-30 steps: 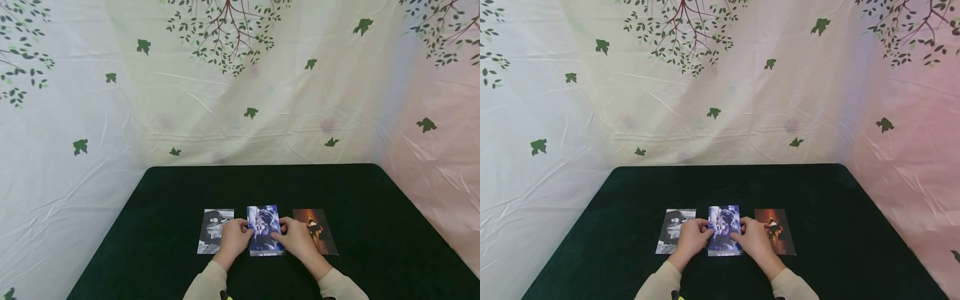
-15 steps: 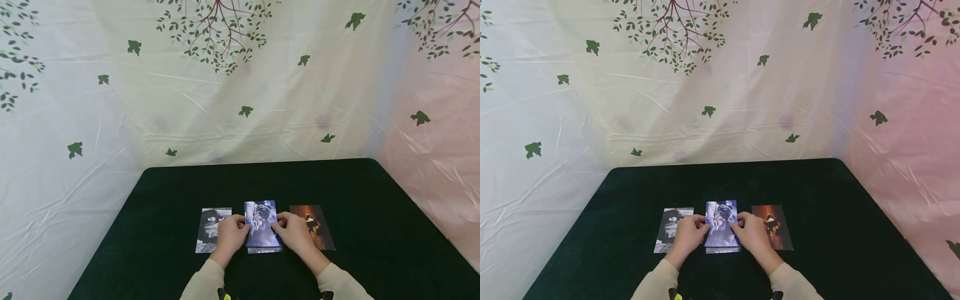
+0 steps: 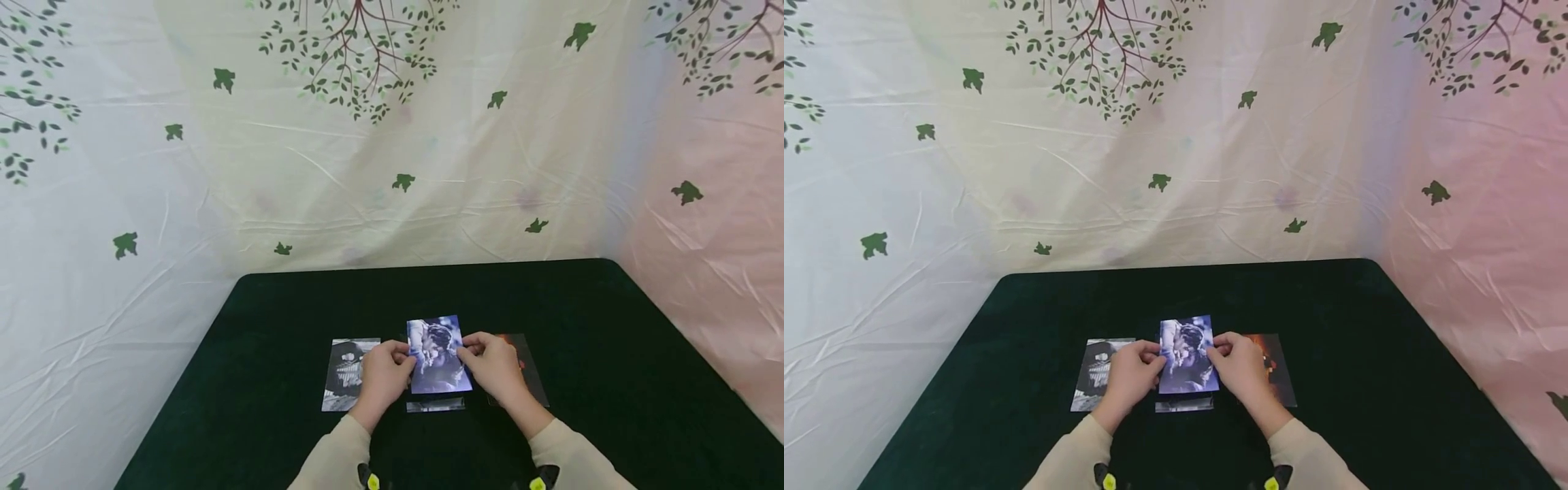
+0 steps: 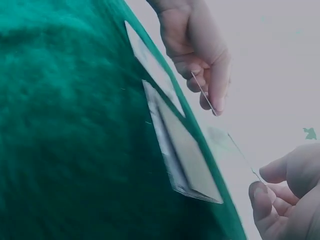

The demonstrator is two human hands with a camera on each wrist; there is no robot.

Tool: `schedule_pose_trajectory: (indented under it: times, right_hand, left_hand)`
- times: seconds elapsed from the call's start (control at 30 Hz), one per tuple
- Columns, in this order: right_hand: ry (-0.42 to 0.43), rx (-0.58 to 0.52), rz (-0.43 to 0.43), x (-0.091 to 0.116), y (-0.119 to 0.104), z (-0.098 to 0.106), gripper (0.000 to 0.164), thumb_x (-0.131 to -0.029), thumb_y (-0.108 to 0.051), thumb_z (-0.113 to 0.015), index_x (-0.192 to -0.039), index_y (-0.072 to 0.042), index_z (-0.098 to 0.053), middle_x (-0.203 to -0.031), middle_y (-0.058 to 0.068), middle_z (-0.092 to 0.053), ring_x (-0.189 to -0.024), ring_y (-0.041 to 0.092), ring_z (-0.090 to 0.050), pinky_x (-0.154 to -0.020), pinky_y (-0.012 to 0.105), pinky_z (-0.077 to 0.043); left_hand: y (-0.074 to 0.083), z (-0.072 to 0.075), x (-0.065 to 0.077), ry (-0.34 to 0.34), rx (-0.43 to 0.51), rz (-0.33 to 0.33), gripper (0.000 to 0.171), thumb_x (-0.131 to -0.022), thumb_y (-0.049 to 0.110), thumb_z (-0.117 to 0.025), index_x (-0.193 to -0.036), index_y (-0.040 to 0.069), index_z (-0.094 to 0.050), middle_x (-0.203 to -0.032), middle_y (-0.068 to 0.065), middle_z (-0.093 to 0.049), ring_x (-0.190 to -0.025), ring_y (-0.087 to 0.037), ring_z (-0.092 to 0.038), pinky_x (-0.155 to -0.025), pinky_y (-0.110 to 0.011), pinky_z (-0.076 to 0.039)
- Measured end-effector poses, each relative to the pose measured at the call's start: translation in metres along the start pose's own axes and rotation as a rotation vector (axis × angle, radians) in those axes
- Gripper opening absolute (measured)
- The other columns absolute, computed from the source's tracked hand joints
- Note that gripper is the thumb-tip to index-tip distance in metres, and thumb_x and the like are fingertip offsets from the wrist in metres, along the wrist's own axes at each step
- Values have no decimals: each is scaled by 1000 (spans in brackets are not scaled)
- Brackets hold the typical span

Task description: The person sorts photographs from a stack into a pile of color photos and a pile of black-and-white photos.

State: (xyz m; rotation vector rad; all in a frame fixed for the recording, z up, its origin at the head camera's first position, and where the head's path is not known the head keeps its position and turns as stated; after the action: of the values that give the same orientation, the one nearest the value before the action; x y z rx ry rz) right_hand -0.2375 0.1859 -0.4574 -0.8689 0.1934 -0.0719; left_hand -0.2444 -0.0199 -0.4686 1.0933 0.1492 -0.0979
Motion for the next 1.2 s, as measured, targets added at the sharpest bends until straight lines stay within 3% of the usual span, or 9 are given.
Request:
schedule_pose_trajectory:
  times: [0.2,0.53,0.67,0.77,0.97,1.2]
  right_hand:
    - [-54,-22,-42,0,8,32,23,-90,-21,-68,-107,-6,-68,-87,4,-68,-70,14,-63,-60,29,-52]
    - [-60,72,-79,4,58,87,33,-92,-31,-65,-112,-4,-68,-93,8,-68,-75,19,-60,-58,29,-49]
    - [-50,117,-106,6,73,100,36,-92,-35,-64,-111,-4,-70,-95,8,-68,-76,19,-58,-57,29,-47]
    - [-73,112,-134,7,82,102,38,-93,-36,-63,-112,-4,-69,-97,9,-68,-75,17,-60,-58,29,-48]
    - [-104,100,-146,5,88,95,37,-93,-33,-63,-112,-3,-69,-102,14,-68,-77,17,-61,-60,30,-49]
    - [-96,143,-121,2,89,85,33,-91,-32,-65,-110,-5,-71,-112,20,-66,-83,20,-60,-61,31,-46]
  left_hand:
    - [16,-21,2,-42,225,97,17,-83,4,-72,-99,0,-69,-68,0,-64,-46,-10,-56,-43,-27,-49]
    - [46,-88,11,-82,284,135,17,-84,6,-72,-100,2,-74,-65,4,-62,-47,-8,-58,-47,-23,-50]
    - [53,-108,15,-81,248,123,17,-84,5,-71,-100,2,-74,-62,7,-61,-45,-6,-56,-44,-21,-48]
    - [55,-115,15,-65,196,108,17,-83,5,-71,-100,4,-75,-62,9,-61,-43,-3,-55,-43,-20,-46]
    - [52,-116,12,-46,90,85,14,-83,5,-70,-95,4,-76,-63,9,-61,-48,0,-55,-45,-20,-46]
    - [47,-115,8,-24,-60,12,9,-81,7,-70,-87,6,-77,-60,11,-59,-54,0,-51,-50,-19,-42]
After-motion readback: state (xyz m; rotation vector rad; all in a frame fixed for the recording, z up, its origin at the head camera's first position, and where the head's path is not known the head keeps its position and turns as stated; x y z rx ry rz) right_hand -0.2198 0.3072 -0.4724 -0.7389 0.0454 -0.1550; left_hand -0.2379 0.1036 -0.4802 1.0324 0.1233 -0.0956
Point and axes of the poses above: each hand's wrist, its own x-axis away from the middle knuckle, its own z-axis out of the back of the hand, y = z × x, the point moved 4 cm from there along -x, towards the middle knuckle
